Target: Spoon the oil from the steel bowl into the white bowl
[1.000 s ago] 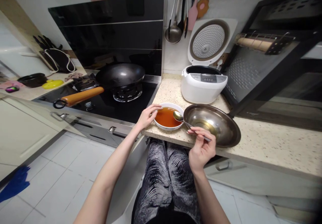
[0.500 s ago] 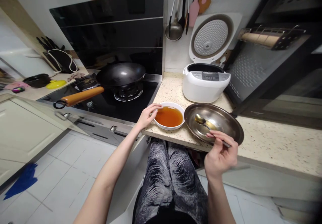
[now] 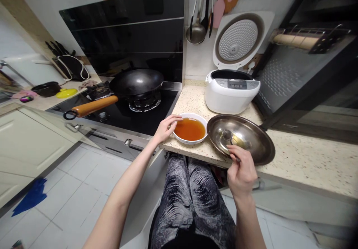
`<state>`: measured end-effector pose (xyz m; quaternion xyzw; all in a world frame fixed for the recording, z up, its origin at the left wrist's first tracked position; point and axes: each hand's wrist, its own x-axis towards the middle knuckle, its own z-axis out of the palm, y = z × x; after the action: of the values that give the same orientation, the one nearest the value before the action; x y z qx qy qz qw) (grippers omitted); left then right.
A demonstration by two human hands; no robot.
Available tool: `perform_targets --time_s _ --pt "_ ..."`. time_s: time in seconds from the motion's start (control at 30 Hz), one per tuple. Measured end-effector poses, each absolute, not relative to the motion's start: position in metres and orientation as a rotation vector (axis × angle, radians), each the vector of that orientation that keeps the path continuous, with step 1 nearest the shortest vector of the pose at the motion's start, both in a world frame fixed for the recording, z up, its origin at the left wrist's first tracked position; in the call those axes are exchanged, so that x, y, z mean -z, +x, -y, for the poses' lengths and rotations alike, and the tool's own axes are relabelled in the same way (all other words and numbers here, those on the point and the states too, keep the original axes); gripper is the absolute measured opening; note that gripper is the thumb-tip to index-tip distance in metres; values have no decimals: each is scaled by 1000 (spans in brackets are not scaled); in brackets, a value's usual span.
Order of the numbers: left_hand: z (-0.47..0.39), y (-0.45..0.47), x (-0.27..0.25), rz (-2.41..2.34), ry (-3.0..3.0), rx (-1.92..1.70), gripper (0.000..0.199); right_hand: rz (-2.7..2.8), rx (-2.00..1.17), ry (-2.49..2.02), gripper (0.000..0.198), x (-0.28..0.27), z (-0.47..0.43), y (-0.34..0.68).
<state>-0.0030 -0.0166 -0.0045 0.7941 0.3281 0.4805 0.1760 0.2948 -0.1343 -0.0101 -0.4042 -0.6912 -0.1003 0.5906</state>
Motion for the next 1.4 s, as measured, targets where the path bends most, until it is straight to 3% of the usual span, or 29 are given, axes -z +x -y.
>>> perform_targets --time_s 0.27,0.7,0.97,1.4 --pt "17 -2 3 -930 2240 -1361 36 1800 311 -932 42 14 132 303" --pt "17 -2 3 -939 2235 -1348 36 1324 192 -746 14 2 132 262" --pt "18 -2 3 -947 2239 -1341 35 1500 -26 -721 19 9 126 227" --pt "20 0 1 -969 2220 -1330 35 1532 -98 -746 19 18 118 217"
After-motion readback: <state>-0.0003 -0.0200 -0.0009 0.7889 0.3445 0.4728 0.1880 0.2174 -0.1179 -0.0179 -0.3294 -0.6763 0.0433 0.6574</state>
